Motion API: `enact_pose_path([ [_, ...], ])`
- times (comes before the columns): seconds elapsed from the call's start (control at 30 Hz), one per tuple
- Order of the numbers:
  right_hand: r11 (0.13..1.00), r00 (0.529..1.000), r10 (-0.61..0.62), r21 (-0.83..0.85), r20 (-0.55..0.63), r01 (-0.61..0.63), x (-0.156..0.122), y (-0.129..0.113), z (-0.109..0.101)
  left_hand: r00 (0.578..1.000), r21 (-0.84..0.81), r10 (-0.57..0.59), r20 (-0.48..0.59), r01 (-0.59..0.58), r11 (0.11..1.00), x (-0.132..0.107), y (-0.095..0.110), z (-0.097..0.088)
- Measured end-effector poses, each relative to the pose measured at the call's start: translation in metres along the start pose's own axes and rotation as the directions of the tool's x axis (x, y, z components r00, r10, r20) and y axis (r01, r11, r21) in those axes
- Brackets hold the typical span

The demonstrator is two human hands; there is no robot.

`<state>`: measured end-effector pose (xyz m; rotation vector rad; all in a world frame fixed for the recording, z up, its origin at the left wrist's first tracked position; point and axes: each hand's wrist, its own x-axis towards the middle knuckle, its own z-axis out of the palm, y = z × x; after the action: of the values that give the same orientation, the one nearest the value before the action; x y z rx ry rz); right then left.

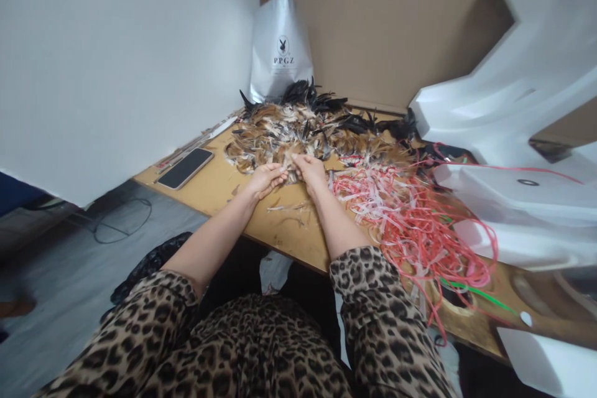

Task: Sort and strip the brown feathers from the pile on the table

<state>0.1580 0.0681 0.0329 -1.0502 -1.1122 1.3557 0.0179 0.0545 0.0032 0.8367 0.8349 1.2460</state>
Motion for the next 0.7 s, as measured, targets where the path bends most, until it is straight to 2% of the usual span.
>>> enact_pose_path([
  [0.07,0.997,0.999,0.035,0.061,0.003,-0.036,0.002,-0.001,-0.004,1.000,-0.057,0.011,-0.029,-0.013,0.998,0.001,0.001,-0.003],
  [0.13,0.993,0.992,0.104,0.048,0.071,-0.107,0.002,-0.002,-0.007,0.998,-0.112,0.015,-0.054,-0.021,0.993,0.001,0.003,-0.004],
  [0.27,0.965,0.942,0.259,-0.007,0.214,-0.264,-0.003,-0.002,-0.004,0.998,-0.216,0.015,-0.063,-0.028,0.976,0.000,0.008,-0.003],
  [0.37,0.951,0.932,0.256,0.105,0.256,-0.290,-0.005,0.001,0.001,0.998,-0.260,0.005,-0.057,-0.019,0.966,-0.001,0.010,-0.001],
  [0.5,0.903,0.927,0.243,0.284,0.285,-0.324,-0.003,0.006,0.004,1.000,-0.288,-0.016,0.006,0.017,0.957,-0.003,0.010,0.000],
  [0.7,0.891,0.922,0.253,0.301,0.293,-0.340,0.000,0.009,0.002,0.993,-0.313,-0.050,0.107,0.081,0.946,-0.004,0.007,0.000],
])
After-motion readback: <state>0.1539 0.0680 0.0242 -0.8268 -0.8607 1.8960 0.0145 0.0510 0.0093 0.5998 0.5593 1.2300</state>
